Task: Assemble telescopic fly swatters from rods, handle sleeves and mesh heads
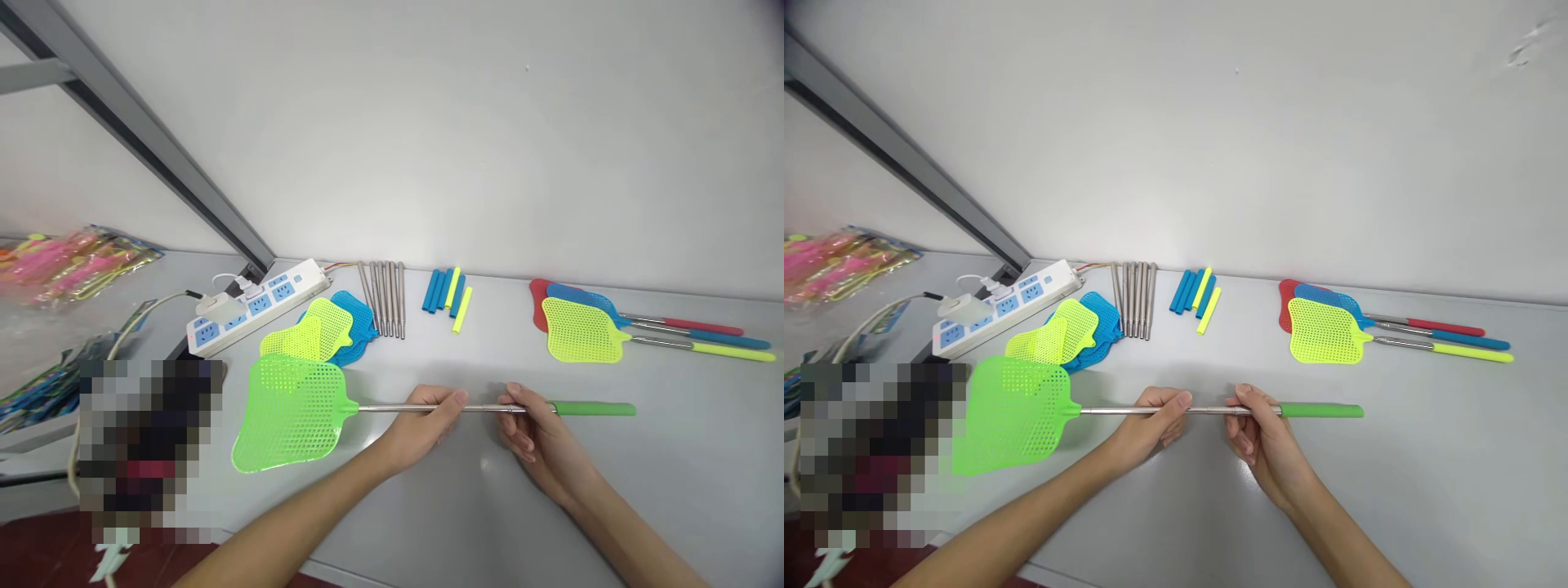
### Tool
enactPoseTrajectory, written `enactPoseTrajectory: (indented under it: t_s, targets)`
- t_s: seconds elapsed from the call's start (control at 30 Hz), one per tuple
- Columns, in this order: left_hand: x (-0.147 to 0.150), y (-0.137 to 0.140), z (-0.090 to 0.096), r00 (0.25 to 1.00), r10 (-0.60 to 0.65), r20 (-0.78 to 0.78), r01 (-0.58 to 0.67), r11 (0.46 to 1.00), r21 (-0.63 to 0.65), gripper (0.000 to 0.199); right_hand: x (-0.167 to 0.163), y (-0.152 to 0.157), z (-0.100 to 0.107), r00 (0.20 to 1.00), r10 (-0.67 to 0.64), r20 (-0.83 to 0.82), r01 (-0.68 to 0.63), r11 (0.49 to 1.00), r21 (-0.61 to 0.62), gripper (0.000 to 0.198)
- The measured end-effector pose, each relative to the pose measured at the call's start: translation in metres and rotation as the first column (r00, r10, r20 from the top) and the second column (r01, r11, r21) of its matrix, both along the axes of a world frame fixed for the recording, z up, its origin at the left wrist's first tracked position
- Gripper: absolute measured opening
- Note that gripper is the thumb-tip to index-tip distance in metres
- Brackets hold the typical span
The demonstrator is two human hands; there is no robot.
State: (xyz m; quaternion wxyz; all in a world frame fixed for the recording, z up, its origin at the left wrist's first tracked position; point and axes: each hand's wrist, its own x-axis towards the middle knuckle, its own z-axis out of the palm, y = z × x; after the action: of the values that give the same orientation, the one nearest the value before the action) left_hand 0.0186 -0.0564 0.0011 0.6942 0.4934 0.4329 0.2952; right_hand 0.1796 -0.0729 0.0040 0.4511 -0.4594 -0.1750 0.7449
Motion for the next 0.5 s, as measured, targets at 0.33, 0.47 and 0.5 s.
enactPoseTrajectory:
  t_s: [0.33,0.47,0.5]
  targets:
    - [-0.0007,-0.0001,0.0018,0.995,-0.092,-0.042,0.095,0.993,0.070,0.041,-0.0012,-0.0019,0.0007,0.999,0.041,-0.031,-0.041,0.999,0.010,0.023]
    - [-0.0008,0.0007,0.0028,0.993,-0.105,-0.055,0.109,0.990,0.091,0.041,-0.0022,-0.0018,0.0019,0.999,0.039,-0.030,-0.039,0.999,0.005,0.024]
    - [-0.0007,0.0008,0.0035,0.992,-0.110,-0.056,0.115,0.989,0.094,0.041,-0.0025,-0.0018,0.0021,0.999,0.035,-0.028,-0.035,0.999,0.003,0.024]
